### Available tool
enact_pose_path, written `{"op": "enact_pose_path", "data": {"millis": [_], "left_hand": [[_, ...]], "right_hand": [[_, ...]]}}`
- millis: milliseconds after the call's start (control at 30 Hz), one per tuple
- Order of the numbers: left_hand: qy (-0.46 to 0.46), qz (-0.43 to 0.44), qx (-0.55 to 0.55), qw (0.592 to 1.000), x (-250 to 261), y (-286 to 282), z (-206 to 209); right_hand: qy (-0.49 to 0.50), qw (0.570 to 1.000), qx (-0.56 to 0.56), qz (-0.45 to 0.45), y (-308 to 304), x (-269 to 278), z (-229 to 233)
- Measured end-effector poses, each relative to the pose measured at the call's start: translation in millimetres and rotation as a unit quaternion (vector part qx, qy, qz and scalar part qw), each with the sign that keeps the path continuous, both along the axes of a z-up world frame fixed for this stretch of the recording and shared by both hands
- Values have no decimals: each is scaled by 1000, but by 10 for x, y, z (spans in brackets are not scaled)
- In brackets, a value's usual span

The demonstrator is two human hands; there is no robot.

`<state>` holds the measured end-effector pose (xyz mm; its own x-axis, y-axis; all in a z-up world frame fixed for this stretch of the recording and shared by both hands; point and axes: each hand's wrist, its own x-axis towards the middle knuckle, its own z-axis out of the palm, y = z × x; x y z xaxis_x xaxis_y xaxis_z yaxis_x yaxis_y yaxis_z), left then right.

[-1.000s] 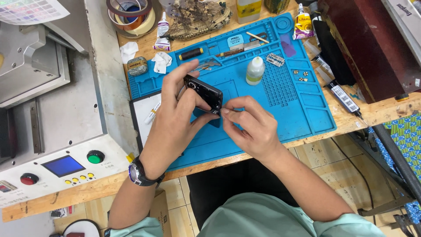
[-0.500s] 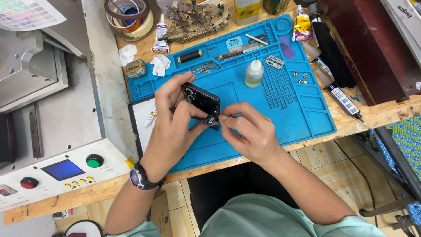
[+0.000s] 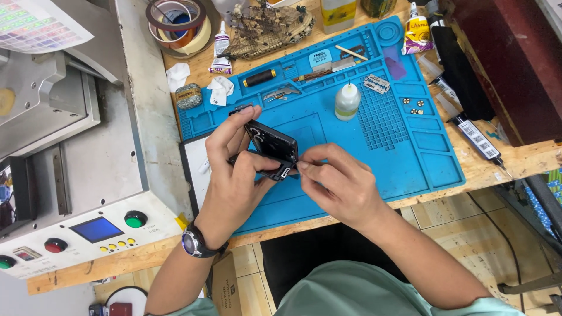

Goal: The person applies a liquid from a small bottle onto the back and edges of a black smartphone. They then use a small tool to scrape and clean the device's surface and seams.

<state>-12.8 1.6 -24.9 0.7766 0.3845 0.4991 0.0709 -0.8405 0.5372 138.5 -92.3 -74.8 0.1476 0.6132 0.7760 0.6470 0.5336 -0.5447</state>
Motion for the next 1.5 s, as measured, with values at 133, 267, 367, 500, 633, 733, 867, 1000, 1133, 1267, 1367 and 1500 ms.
{"op": "enact_pose_path", "data": {"millis": [133,267,367,500,633,733,867,1000,1133,1267,1367,1500], "left_hand": [[-5,4,-2,1000,-3,4,-21],[-17,-3,-9,1000,9,-2,-18],[-15,2,4,1000,9,-4,-26],[-26,1,-21,999,-6,-2,-65],[-26,2,-20,999,-20,-13,-76],[-26,2,-17,1000,-27,-6,-91],[-36,-6,-16,999,-40,-1,-116],[-44,10,6,999,-68,5,-175],[-44,13,3,999,-64,-2,-166],[-49,30,22,998,1,-5,-74],[-16,44,31,998,-1,-73,35],[45,117,65,990,29,-223,204]], "right_hand": [[7,1000,-4,4,5,3,-2],[11,1000,-3,4,5,10,-1],[13,1000,-6,8,3,14,1],[21,1000,-11,14,-1,18,17],[29,999,-16,15,-4,13,30],[23,999,-16,18,-3,18,3],[26,1000,-12,14,-1,16,8],[34,998,-12,42,-6,20,4],[29,998,-23,55,-12,33,-6],[22,998,-17,53,-8,33,7],[28,998,-18,50,-16,31,3],[26,998,-22,58,-37,21,-60]]}}
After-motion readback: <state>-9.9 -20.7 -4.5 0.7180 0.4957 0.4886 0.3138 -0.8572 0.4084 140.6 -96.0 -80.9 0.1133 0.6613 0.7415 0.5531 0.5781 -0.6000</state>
